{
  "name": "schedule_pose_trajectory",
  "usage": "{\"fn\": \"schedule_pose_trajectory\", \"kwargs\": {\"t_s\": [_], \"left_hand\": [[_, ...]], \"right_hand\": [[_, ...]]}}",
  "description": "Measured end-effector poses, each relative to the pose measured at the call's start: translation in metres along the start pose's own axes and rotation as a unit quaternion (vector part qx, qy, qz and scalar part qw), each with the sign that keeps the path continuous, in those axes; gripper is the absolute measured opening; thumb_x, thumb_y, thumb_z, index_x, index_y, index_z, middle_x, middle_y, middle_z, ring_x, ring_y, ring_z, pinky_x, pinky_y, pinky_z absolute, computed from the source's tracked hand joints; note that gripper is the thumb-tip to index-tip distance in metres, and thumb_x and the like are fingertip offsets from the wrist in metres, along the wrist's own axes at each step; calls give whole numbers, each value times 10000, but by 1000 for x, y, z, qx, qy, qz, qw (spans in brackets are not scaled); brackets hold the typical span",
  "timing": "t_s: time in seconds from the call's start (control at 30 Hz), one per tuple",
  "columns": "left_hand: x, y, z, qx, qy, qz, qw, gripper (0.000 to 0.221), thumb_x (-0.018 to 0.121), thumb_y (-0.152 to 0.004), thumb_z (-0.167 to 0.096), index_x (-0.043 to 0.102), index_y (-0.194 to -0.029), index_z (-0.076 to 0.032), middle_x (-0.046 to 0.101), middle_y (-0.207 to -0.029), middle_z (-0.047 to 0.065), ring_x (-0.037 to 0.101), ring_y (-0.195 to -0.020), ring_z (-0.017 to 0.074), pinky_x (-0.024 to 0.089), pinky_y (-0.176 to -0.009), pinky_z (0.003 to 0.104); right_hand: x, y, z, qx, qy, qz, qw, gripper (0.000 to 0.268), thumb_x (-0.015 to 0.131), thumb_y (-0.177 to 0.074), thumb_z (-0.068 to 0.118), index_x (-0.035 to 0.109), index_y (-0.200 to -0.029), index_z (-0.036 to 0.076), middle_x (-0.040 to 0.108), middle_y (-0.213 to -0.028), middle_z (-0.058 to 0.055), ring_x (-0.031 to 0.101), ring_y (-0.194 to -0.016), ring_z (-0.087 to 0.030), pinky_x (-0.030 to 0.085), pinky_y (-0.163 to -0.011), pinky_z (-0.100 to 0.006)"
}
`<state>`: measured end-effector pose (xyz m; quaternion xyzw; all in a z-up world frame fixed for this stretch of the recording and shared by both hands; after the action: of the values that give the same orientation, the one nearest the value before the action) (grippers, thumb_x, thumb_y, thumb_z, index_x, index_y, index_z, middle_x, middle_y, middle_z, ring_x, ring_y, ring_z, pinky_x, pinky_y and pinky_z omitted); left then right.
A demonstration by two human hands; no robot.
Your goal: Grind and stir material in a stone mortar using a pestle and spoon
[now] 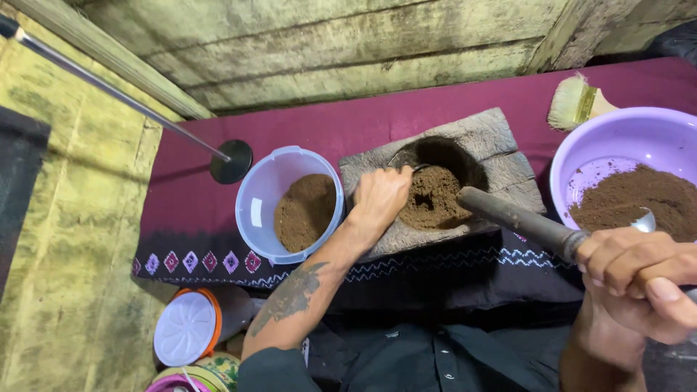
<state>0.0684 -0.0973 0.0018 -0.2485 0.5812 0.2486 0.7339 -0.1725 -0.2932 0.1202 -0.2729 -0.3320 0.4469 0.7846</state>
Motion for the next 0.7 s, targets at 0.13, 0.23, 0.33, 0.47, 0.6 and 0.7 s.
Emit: {"fn": "schedule_pose_trajectory", "kwargs": {"t_s": [0.13,0.23,0.33,0.47,0.6,0.7], "left_hand": [[8,-16,-23,106,-29,-7,994,261,509,-1129,-224,595,-894,-150,505,-552,-69,445,-410,74,406,-350,285],[1,-4,-36,151,-54,-51,986,263,524,-1116,-242,588,-870,-170,541,-584,-59,445,-433,61,357,-356,279],[-24,16,-35,165,-57,-62,983,196,527,-1099,-243,616,-954,-146,614,-674,-2,509,-475,97,359,-347,286],[-63,50,-26,145,-22,-44,988,118,559,-989,-144,649,-915,-155,676,-767,39,688,-606,231,498,-433,381],[-44,58,-35,160,63,31,985,225,515,-1028,-117,694,-893,-109,698,-733,38,699,-565,242,516,-396,409],[-24,45,-48,182,88,18,979,225,538,-942,-126,697,-787,-160,734,-735,32,741,-665,338,533,-446,487]], "right_hand": [[5,-5,7,20,-31,-20,999,223,391,-748,283,274,-580,196,271,-432,38,292,-332,-106,342,-417,-282],[6,-6,6,29,-45,-12,998,228,406,-759,264,288,-583,178,293,-436,21,295,-346,-119,345,-432,-296],[9,-9,7,25,-49,3,998,236,410,-767,259,295,-579,173,304,-437,16,309,-348,-125,360,-433,-297],[8,-6,3,27,-45,-1,999,250,404,-751,263,279,-552,175,288,-430,15,302,-341,-120,357,-421,-289],[17,-8,3,40,-25,5,999,271,404,-754,268,262,-548,163,266,-426,4,295,-332,-131,354,-422,-302],[22,-7,-4,53,-45,22,997,241,427,-760,258,299,-579,165,302,-443,12,304,-359,-129,354,-448,-306]]}}
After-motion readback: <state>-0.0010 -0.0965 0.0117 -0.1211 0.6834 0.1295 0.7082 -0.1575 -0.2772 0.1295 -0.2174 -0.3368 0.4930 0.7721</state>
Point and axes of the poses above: each hand's wrist, its own y-axis away from the middle knuckle, its own x-axis out of the palm, z = x × y, the point moved 7 cm from there along -y, towards the middle knuckle
